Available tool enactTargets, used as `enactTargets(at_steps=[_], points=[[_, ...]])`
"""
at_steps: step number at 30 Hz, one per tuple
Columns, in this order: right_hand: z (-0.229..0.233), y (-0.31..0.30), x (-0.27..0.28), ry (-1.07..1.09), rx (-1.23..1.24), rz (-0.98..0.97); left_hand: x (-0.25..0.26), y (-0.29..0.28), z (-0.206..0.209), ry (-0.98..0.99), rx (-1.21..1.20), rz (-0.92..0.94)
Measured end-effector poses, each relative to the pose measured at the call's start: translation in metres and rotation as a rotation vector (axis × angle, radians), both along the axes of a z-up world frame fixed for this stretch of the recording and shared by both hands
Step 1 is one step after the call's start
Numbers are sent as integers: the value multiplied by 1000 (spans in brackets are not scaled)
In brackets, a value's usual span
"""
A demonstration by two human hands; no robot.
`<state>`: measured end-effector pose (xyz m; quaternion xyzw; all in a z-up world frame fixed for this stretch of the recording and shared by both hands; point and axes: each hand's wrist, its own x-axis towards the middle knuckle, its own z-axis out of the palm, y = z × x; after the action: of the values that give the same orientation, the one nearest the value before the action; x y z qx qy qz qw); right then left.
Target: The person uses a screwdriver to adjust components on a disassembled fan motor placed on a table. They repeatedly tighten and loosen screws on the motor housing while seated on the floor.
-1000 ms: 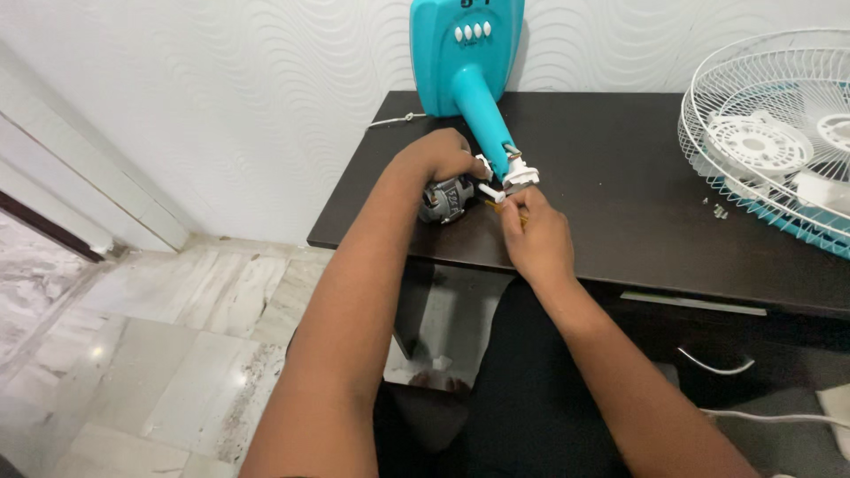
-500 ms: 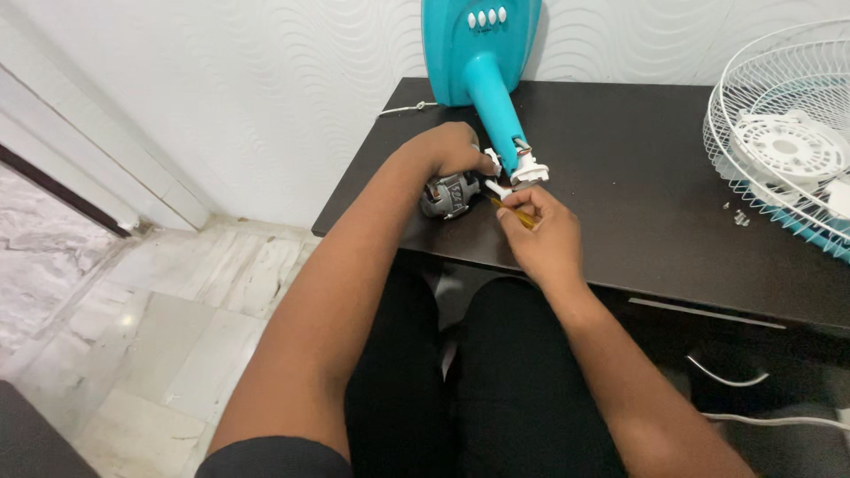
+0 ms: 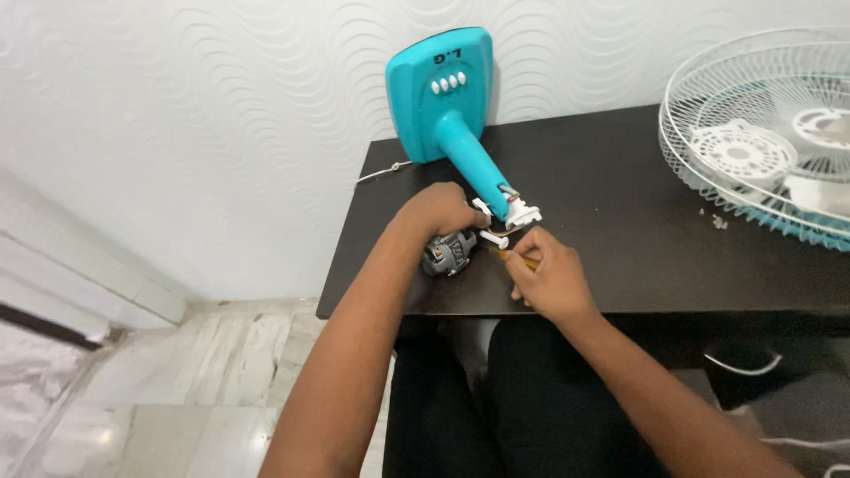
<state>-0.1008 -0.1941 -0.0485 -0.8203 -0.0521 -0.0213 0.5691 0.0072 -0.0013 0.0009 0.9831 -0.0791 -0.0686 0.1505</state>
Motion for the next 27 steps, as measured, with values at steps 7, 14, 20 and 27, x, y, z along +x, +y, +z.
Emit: enactTargets(at_steps=[7, 14, 20, 27], points=[[-14, 7, 0, -286, 31, -13, 8, 7, -8, -8, -50, -48], [-13, 14, -3, -229, -155, -146, 2, 4, -5, 44, -69, -3], [-15, 9, -5, -406, -169, -34, 1, 9, -1, 29, -163, 8], [-7, 11, -14, -352, -333, -73, 7, 11, -10, 31, -189, 46]])
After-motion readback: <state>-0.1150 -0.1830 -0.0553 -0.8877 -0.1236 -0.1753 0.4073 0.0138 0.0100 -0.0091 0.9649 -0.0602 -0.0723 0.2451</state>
